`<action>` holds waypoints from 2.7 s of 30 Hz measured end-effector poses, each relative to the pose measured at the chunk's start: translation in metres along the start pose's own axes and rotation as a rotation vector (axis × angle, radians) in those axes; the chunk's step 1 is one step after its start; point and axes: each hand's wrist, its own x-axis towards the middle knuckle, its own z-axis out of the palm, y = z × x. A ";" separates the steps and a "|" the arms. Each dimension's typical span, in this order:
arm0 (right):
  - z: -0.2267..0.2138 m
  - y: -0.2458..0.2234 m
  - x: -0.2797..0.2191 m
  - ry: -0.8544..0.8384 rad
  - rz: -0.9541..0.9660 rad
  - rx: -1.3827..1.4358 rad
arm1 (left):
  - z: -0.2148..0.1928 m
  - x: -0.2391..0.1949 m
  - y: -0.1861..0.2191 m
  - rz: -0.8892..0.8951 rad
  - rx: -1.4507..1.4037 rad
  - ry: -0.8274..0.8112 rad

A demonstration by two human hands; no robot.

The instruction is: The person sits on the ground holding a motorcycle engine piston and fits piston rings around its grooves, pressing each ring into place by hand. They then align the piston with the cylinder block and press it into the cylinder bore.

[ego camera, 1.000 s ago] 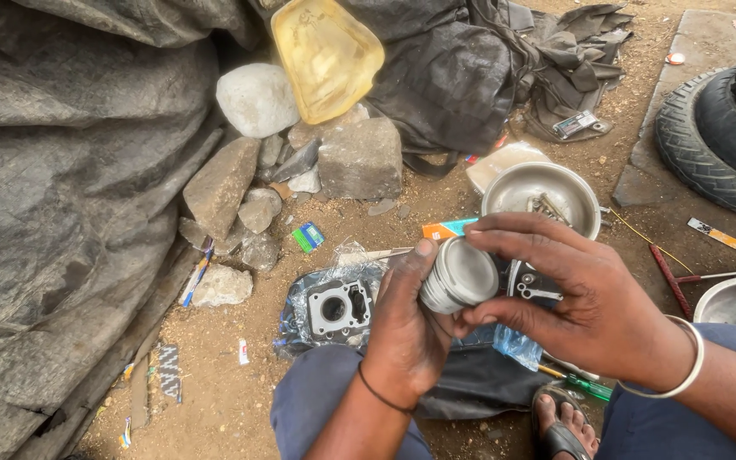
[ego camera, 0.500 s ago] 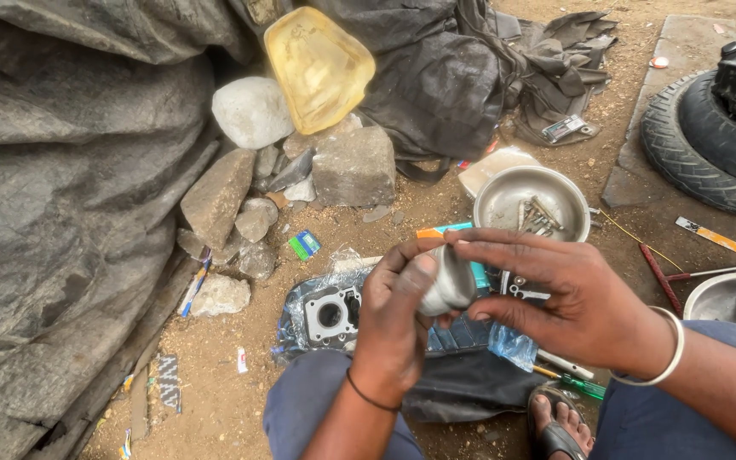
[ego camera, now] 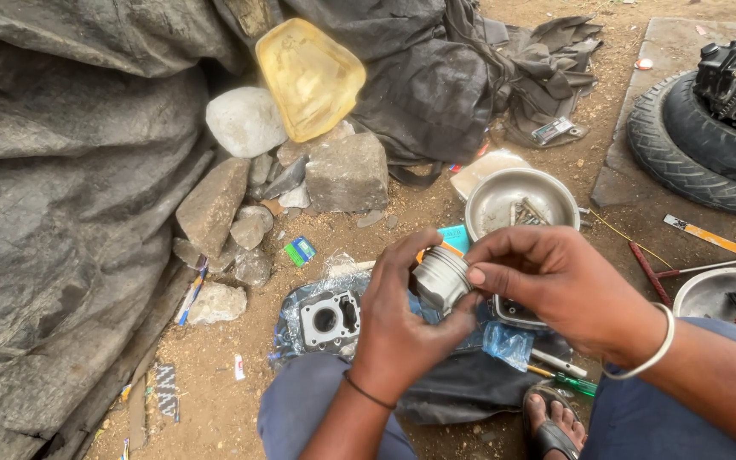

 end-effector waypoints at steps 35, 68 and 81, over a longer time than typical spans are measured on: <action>-0.008 -0.025 0.002 -0.217 -0.289 -0.509 | 0.004 -0.004 -0.005 -0.204 -0.332 -0.016; -0.013 -0.030 0.011 -0.393 -0.671 -0.820 | -0.004 0.005 -0.006 -0.931 -1.114 -0.207; -0.012 -0.022 0.010 -0.342 -0.695 -0.802 | -0.004 0.005 -0.001 -0.875 -1.025 -0.205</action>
